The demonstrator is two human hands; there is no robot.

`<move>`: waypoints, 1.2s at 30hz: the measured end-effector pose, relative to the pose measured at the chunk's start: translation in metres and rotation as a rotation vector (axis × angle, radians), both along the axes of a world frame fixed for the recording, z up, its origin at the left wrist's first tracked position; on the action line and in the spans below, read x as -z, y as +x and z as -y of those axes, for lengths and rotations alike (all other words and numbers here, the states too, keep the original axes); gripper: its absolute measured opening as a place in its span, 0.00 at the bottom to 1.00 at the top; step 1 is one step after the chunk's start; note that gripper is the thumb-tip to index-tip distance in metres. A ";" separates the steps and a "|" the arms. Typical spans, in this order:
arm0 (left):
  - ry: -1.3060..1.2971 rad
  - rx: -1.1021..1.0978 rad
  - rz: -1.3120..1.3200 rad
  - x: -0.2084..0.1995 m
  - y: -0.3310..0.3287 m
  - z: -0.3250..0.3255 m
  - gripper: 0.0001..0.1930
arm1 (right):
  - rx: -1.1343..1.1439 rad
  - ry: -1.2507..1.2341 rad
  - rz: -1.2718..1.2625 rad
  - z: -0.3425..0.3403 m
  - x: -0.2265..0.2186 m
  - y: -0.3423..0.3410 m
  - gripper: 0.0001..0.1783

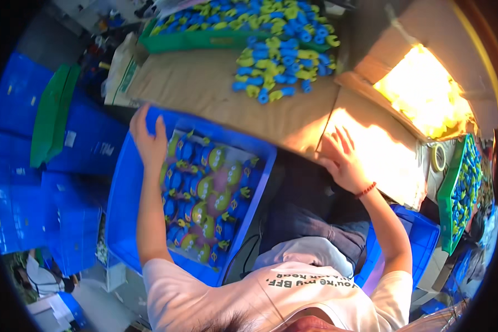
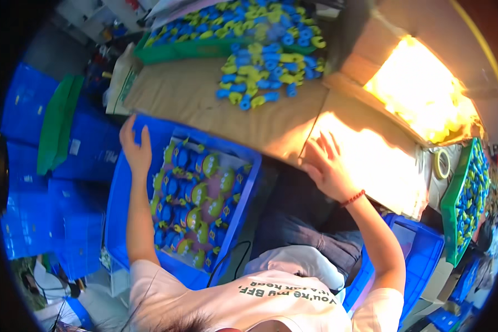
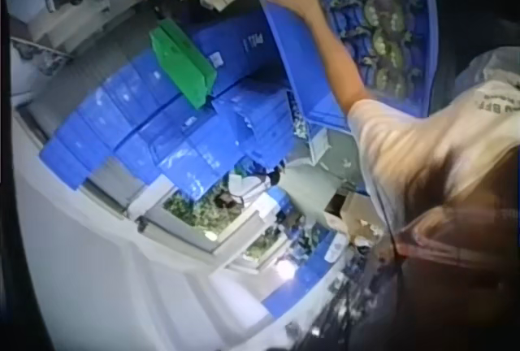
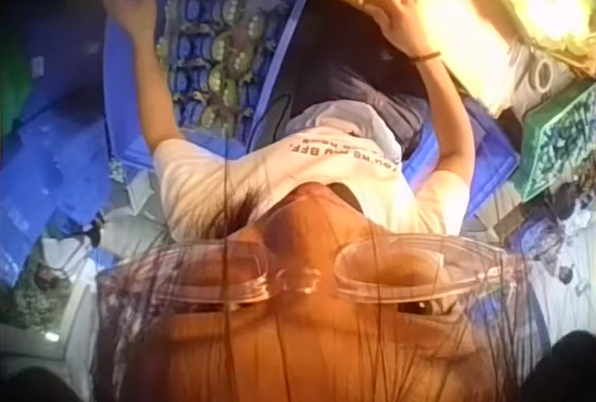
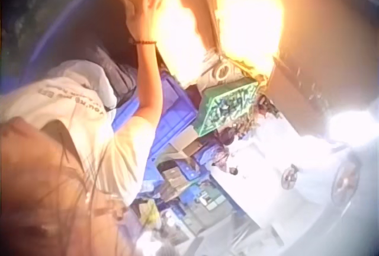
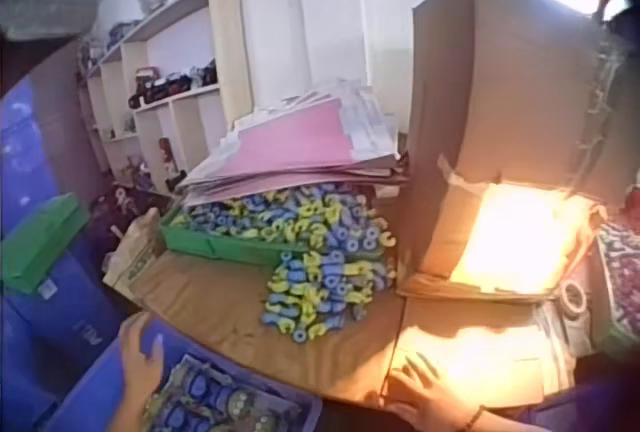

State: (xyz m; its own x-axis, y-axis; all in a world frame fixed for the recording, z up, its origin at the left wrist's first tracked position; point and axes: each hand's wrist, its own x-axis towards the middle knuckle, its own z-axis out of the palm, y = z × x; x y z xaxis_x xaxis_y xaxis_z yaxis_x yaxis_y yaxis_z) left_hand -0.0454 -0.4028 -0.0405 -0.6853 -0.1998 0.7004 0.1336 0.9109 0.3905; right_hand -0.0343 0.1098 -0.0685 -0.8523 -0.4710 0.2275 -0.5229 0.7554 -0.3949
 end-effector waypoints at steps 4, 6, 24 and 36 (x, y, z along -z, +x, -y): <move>-0.271 0.293 -0.175 -0.086 -0.166 -0.076 0.14 | 0.029 -0.072 0.072 -0.048 -0.026 0.026 0.31; -0.372 0.296 -0.216 -0.110 -0.248 -0.099 0.13 | 0.059 -0.098 0.086 -0.077 -0.038 0.040 0.30; -0.389 0.512 0.662 -0.119 -0.533 -0.158 0.31 | 1.296 -0.408 -0.127 -0.396 -0.056 0.252 0.13; -0.346 0.582 0.607 -0.137 -0.521 -0.207 0.25 | 1.222 -0.301 -0.075 -0.403 -0.042 0.216 0.12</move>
